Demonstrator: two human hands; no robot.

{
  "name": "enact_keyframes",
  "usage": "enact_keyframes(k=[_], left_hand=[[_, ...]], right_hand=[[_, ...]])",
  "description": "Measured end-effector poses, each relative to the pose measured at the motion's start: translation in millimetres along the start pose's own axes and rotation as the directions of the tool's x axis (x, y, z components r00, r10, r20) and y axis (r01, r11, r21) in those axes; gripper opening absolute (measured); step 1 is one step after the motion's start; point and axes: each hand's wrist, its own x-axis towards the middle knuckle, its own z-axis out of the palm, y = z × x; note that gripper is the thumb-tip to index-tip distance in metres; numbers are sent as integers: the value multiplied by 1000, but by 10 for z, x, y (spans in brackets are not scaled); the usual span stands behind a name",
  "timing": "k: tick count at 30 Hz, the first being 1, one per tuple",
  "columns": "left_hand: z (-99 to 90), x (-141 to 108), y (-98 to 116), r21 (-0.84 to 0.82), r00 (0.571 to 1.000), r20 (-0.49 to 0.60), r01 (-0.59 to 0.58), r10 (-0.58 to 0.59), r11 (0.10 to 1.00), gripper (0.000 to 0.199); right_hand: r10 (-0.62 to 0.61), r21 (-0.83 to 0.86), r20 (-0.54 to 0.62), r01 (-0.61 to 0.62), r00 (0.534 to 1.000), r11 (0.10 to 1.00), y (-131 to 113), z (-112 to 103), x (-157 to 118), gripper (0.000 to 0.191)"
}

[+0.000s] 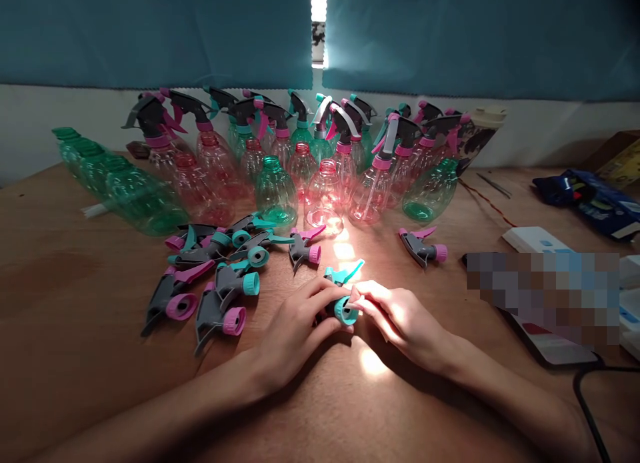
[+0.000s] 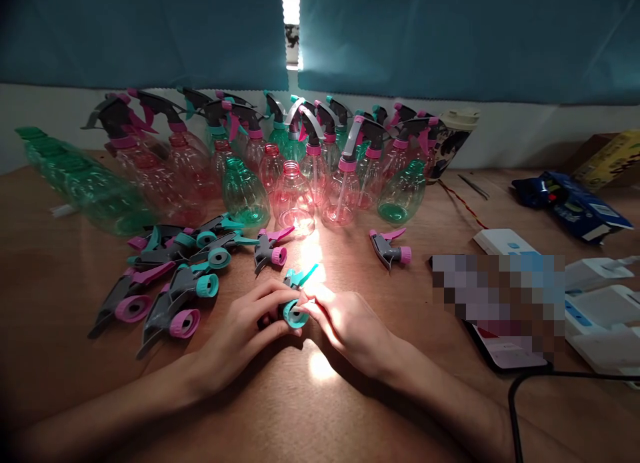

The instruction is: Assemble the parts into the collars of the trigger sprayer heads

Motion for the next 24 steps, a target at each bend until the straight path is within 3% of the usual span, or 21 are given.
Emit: enact_keyframes(k=[6, 10, 15, 19, 24], left_hand=[[-8, 11, -3, -11, 983, -145, 112, -113, 994, 26], [16, -4, 6, -56, 986, -104, 122, -127, 991, 31], [12, -5, -8, -89, 980, -138, 135, -147, 987, 30], [1, 5, -19, -104, 976, -171, 122, -138, 987, 29], [-1, 7, -38, -80, 976, -185, 104, -117, 991, 31]], right_hand=[[18, 57, -64, -15, 998, 998, -88, -96, -11, 22], [85, 80, -137, -74, 987, 994, 6, -121, -3, 16], [124, 30, -1, -124, 992, 992, 169, -106, 45, 17], [141, -38, 104, -137, 985, 990, 131, -133, 77, 21], [113, -31, 81, -111, 990, 993, 105, -120, 89, 25]])
